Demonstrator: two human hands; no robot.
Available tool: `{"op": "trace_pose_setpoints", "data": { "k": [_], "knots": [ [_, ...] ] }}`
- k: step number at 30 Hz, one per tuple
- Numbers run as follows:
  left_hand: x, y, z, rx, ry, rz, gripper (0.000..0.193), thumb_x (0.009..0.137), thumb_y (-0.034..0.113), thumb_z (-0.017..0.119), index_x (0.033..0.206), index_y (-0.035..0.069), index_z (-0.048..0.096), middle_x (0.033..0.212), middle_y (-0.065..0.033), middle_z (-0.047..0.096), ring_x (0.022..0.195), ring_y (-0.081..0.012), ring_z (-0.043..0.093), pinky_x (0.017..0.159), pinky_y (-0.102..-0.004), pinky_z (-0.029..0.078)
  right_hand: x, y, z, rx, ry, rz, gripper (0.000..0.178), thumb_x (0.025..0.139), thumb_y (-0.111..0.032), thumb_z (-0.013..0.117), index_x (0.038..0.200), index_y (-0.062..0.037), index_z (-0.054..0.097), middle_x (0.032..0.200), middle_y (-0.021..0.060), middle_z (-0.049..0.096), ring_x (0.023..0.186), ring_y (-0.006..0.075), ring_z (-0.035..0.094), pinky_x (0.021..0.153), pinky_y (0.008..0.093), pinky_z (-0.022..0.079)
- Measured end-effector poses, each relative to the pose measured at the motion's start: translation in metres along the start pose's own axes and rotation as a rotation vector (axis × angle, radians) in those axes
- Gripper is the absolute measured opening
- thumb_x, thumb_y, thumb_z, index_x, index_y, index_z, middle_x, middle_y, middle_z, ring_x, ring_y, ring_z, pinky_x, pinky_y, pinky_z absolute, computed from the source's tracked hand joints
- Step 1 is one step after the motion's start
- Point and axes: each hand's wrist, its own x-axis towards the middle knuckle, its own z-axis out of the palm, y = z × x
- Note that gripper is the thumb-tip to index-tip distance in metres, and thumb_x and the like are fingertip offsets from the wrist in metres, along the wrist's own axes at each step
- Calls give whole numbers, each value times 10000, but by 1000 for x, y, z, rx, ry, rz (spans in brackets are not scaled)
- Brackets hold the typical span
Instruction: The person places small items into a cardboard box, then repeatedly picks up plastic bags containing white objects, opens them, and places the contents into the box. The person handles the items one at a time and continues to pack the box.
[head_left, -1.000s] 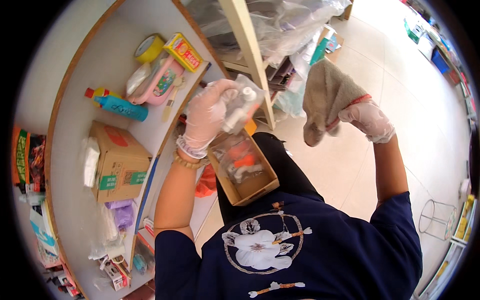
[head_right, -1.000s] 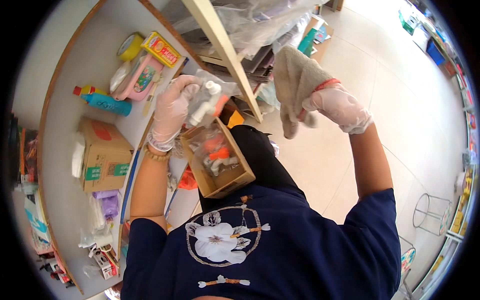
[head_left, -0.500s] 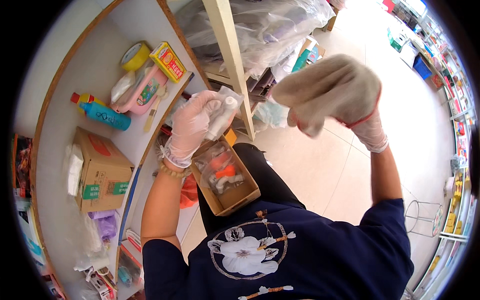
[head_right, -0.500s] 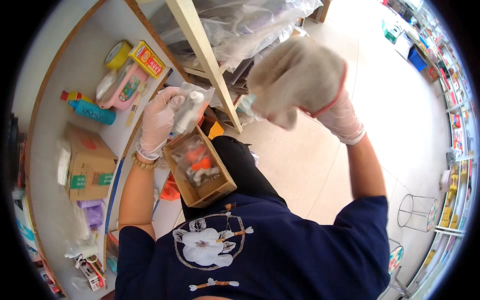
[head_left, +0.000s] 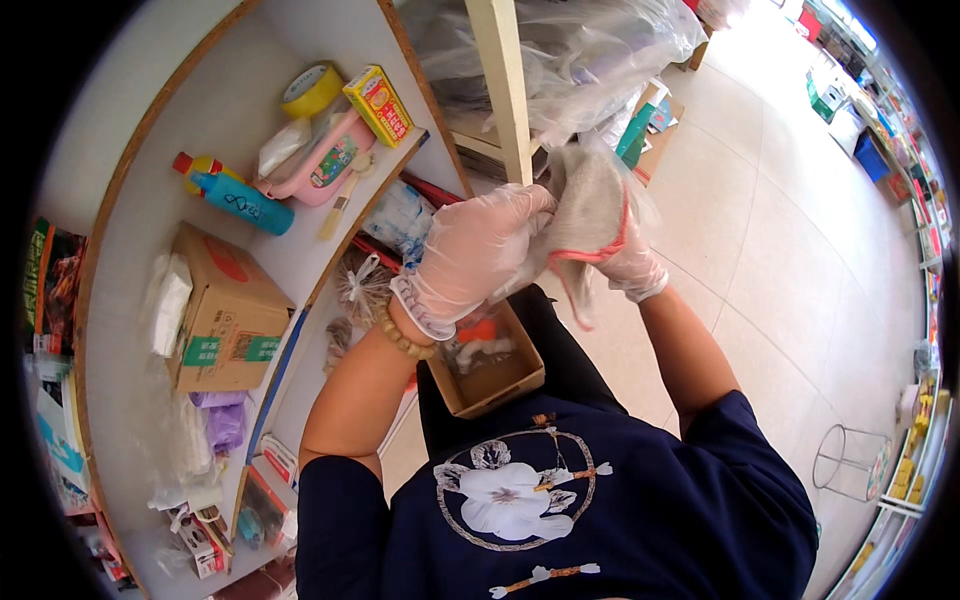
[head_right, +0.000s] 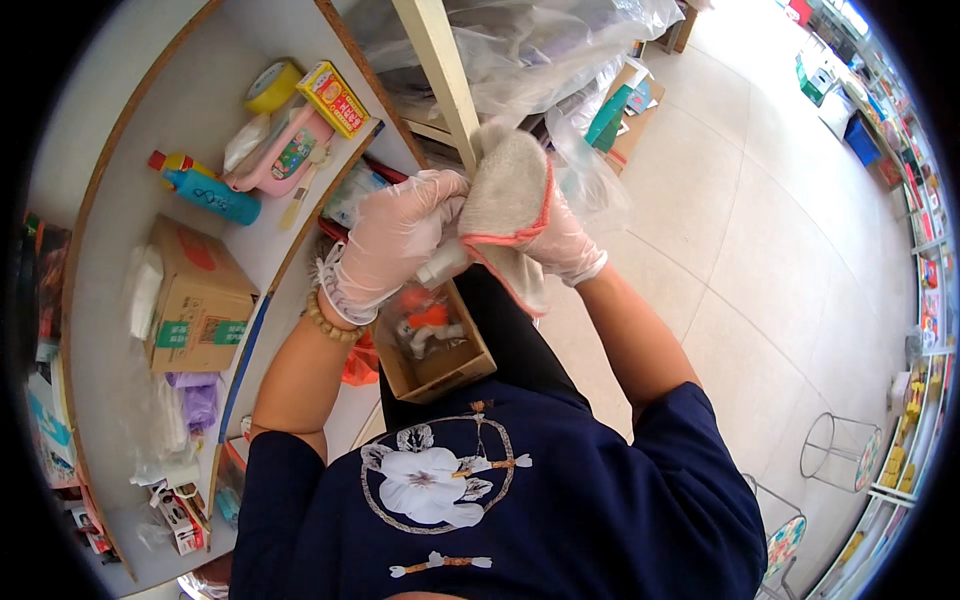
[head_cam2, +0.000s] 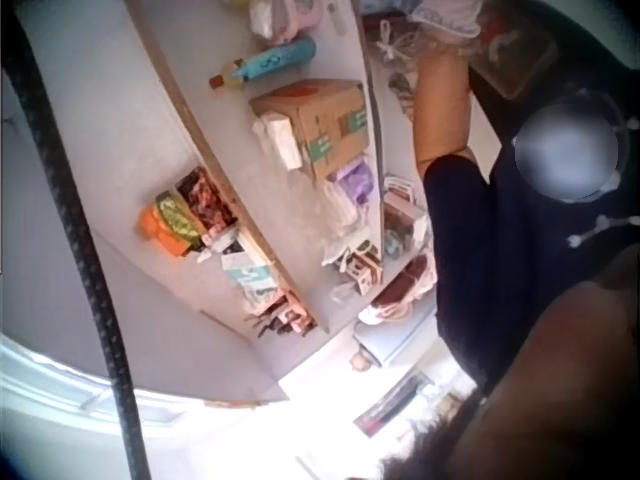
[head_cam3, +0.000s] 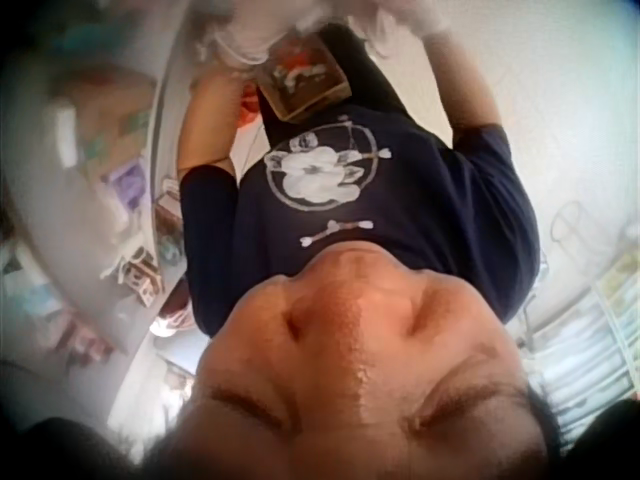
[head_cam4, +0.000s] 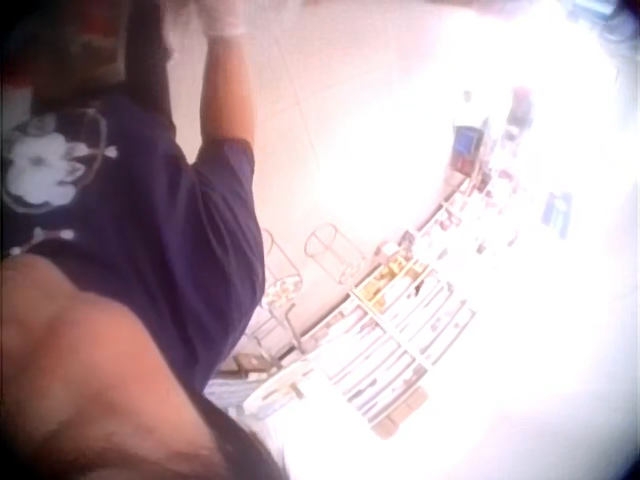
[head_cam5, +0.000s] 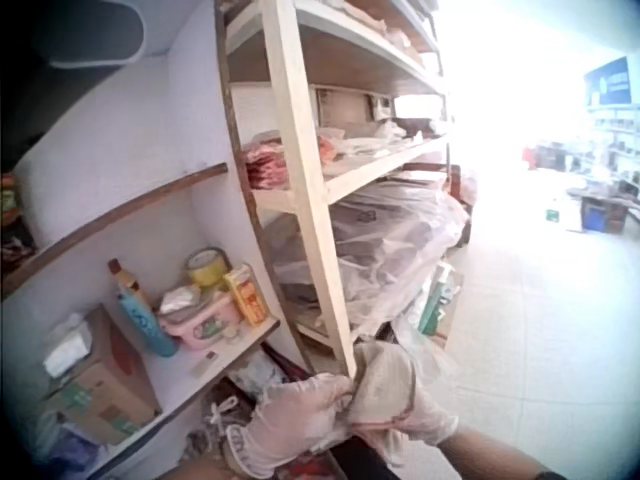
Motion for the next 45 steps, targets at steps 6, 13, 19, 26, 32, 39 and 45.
{"op": "trace_pose_setpoints", "data": {
  "k": [6, 13, 19, 26, 32, 39, 45],
  "knots": [
    [-14, -13, -32, -588, -15, -363, 395, 817, 230, 713, 1139, 61, 560, 908, -30, 620, 861, -135, 600, 794, -266, 473, 5, -7, 10, 72, 153, -82, 298, 784, -158, 736, 1007, -24, 592, 948, 28, 591, 873, 122, 541, 796, 280, 468],
    [-37, -20, -2, -879, 233, -517, 259, 873, 179, 657, 1071, 22, 603, 940, -9, 609, 862, -78, 545, 824, -235, 447, 10, -3, 11, 160, 224, -149, 332, 827, -208, 723, 1066, -30, 576, 944, 25, 594, 855, 120, 546, 777, 266, 467],
    [-33, -6, 16, -760, 493, -407, 182, 946, 179, 560, 943, 13, 634, 896, -25, 646, 834, -82, 562, 817, -238, 445, 14, 8, 31, 167, 491, -156, 227, 920, -203, 604, 1067, -33, 568, 918, 17, 594, 799, 108, 543, 720, 248, 463],
    [-31, -1, -9, -438, 476, -218, 152, 952, 140, 534, 929, 13, 614, 894, -38, 648, 810, -97, 567, 764, -246, 459, -9, 50, -34, 825, 513, -55, 398, 943, -278, 563, 1279, -79, 485, 1175, 57, 559, 1087, 181, 532, 923, 361, 470],
    [-13, 6, -22, -25, 322, 42, 66, 842, 30, 596, 899, 24, 628, 806, -103, 627, 748, -223, 612, 658, -288, 475, -26, -64, -25, -218, -66, -179, 814, 809, -354, 696, 1410, 17, 292, 1403, 152, 394, 1297, 285, 403, 1087, 408, 329],
    [-2, 0, 2, 180, 337, 183, 237, 716, 29, 599, 933, 122, 615, 854, -87, 637, 717, -280, 627, 585, -373, 501, 4, -56, 5, -376, -180, -202, 607, 718, -279, 775, 1215, -41, 521, 1131, 153, 591, 1041, 286, 582, 879, 341, 469],
    [-13, -9, 5, 90, 365, 30, 183, 749, 9, 594, 914, 86, 604, 838, -86, 638, 748, -291, 627, 616, -360, 485, 11, -37, 15, -515, -199, -225, 344, 779, -250, 664, 1059, -62, 596, 857, 164, 648, 808, 354, 619, 691, 386, 495]
  ]
}}
